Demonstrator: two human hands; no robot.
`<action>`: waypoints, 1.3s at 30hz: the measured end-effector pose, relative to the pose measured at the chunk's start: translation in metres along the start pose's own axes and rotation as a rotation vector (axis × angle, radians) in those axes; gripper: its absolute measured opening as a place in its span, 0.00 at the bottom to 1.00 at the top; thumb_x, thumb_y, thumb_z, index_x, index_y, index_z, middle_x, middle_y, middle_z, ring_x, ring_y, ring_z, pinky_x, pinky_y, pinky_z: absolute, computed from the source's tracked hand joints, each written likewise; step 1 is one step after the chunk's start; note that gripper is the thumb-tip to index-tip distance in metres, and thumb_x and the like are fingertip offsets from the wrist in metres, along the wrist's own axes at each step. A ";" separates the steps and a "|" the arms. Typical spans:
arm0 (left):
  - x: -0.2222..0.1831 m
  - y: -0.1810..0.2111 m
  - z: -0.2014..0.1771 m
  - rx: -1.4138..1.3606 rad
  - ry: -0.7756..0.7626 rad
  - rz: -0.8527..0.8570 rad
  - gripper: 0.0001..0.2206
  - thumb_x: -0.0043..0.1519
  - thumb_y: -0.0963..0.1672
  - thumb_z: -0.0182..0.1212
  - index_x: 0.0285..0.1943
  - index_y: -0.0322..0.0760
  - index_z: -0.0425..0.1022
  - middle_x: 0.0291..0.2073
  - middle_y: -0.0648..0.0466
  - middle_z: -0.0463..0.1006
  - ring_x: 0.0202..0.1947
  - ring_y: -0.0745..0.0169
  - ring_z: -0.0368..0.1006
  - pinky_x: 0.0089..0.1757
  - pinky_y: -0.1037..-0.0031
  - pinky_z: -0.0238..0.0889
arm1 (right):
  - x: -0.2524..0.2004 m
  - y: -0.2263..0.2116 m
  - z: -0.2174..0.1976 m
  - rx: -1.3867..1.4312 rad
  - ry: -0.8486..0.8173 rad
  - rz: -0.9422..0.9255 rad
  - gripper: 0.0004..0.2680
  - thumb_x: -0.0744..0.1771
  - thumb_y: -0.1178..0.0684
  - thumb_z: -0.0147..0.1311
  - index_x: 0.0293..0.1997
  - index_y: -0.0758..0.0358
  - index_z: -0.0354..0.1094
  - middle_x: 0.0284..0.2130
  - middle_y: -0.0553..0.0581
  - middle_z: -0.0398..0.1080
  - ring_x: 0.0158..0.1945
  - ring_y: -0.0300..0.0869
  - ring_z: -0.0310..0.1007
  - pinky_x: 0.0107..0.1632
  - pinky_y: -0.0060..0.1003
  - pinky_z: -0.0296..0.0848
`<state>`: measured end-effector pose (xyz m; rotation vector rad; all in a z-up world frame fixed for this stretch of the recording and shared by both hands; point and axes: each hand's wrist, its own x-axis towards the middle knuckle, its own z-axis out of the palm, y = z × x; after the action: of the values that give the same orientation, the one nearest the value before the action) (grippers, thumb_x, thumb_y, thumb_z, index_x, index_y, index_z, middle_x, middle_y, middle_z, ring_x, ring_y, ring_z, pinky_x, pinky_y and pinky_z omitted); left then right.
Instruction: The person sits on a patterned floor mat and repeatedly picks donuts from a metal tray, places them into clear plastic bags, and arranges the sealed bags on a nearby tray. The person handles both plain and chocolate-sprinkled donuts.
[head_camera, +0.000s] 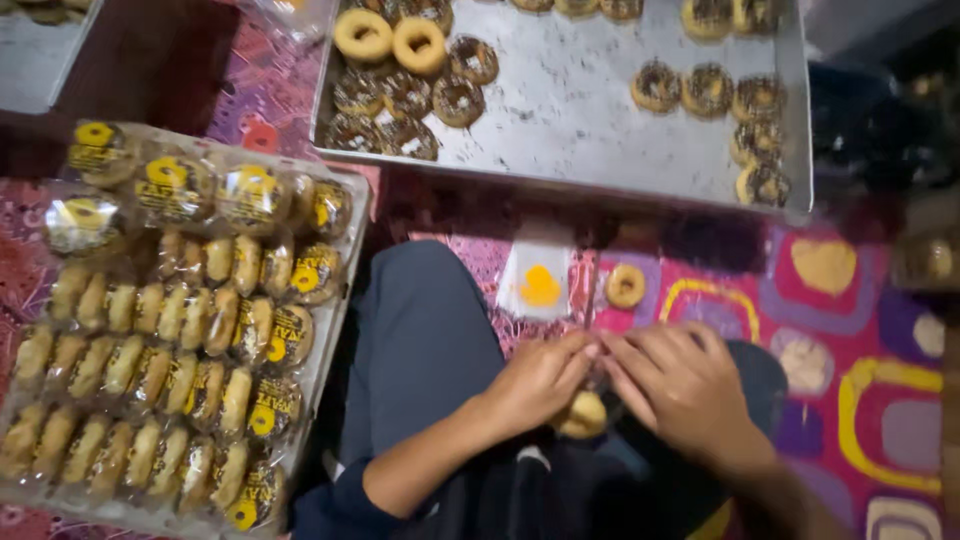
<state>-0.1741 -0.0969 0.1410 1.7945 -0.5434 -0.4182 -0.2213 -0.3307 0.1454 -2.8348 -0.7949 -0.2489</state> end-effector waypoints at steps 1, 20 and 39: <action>-0.003 0.000 0.002 0.036 -0.023 0.020 0.10 0.70 0.46 0.51 0.48 0.35 0.75 0.25 0.41 0.77 0.27 0.39 0.77 0.31 0.53 0.70 | -0.006 0.000 0.008 0.005 -0.043 -0.024 0.10 0.63 0.50 0.63 0.46 0.61 0.74 0.37 0.54 0.72 0.43 0.48 0.72 0.50 0.48 0.68; -0.020 -0.051 0.014 -0.619 0.484 -0.106 0.09 0.69 0.42 0.59 0.53 0.31 0.80 0.54 0.38 0.79 0.57 0.40 0.73 0.59 0.58 0.66 | 0.025 -0.076 0.113 1.823 0.432 0.822 0.10 0.66 0.51 0.60 0.47 0.65 0.73 0.46 0.58 0.75 0.52 0.45 0.74 0.58 0.43 0.70; -0.028 -0.164 -0.021 0.191 0.367 -0.472 0.15 0.55 0.43 0.69 0.51 0.39 0.83 0.34 0.50 0.81 0.32 0.57 0.78 0.38 0.68 0.71 | 0.020 0.000 0.243 1.711 0.129 1.087 0.12 0.65 0.59 0.62 0.53 0.65 0.71 0.38 0.54 0.76 0.40 0.36 0.76 0.45 0.30 0.74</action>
<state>-0.1616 -0.0255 -0.0101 2.1232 0.1078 -0.3489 -0.1775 -0.2668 -0.0857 -1.1948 0.5135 0.2983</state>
